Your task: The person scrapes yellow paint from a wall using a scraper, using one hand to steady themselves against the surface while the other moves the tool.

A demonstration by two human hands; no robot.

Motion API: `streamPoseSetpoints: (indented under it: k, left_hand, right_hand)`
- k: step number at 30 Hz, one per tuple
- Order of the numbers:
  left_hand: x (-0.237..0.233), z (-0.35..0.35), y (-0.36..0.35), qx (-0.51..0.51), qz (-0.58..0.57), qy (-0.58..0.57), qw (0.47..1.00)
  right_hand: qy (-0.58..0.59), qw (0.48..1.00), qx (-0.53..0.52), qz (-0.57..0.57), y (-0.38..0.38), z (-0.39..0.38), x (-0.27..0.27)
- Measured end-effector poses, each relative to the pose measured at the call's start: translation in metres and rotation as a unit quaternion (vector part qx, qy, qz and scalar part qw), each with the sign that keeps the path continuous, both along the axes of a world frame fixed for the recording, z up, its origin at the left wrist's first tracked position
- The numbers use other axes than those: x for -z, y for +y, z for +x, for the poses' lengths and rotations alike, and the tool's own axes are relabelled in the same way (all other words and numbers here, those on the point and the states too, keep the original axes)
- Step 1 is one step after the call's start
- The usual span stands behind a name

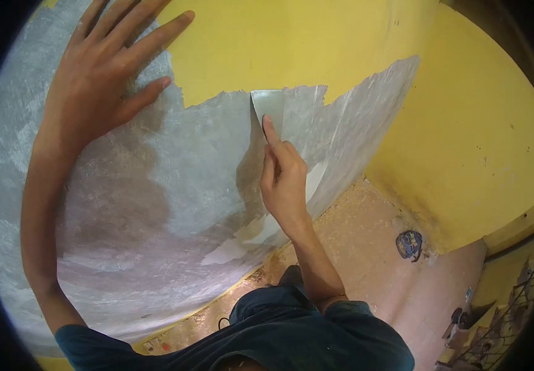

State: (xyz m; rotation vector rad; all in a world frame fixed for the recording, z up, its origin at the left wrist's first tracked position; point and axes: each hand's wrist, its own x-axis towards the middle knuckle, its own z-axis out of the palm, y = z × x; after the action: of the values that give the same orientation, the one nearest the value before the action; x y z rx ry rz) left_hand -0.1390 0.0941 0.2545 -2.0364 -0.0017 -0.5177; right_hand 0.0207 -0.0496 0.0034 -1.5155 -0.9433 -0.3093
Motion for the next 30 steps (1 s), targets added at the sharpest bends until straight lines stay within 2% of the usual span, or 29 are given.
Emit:
streamPoseSetpoints:
  k: [2, 6, 8, 12, 14, 18, 21, 24, 26, 30]
  left_hand:
    - [0.010, 0.007, 0.005, 0.026, 0.034, -0.078, 0.996]
    - [0.008, 0.004, 0.012, 0.051, 0.029, -0.069, 0.996]
    - [0.010, 0.006, 0.008, 0.015, 0.058, -0.075, 0.995]
    - [0.009, 0.007, 0.019, 0.051, 0.079, -0.083, 0.992]
    - [0.008, 0.006, 0.018, 0.054, 0.060, -0.073, 0.994]
    - [0.009, 0.007, 0.018, 0.050, 0.082, -0.083, 0.992]
    - [0.005, 0.000, 0.011, 0.050, 0.040, -0.077, 0.995]
    - [0.000, -0.004, 0.006, 0.044, 0.001, 0.000, 0.999]
    - [0.010, 0.006, 0.014, 0.041, 0.045, -0.079, 0.995]
    - [0.012, 0.005, 0.015, 0.051, 0.065, -0.086, 0.993]
  right_hand:
    - [0.005, 1.000, -0.007, -0.014, -0.002, -0.007, 0.005]
    - [0.010, 1.000, -0.010, -0.013, 0.001, -0.006, 0.005]
    - [0.013, 1.000, -0.014, 0.022, 0.004, 0.000, -0.003]
    - [0.011, 1.000, -0.017, -0.007, 0.001, -0.005, 0.017]
    - [-0.014, 0.999, -0.019, 0.042, 0.005, 0.001, 0.019]
    - [0.019, 1.000, 0.000, 0.006, -0.001, 0.001, 0.003]
    - [-0.001, 0.999, 0.008, -0.031, -0.002, -0.004, 0.017]
    - [0.000, 1.000, 0.011, 0.022, 0.002, 0.002, 0.011]
    - [-0.024, 0.999, 0.017, 0.015, -0.001, 0.004, 0.005]
    - [0.020, 0.998, 0.016, -0.056, -0.008, -0.004, 0.009]
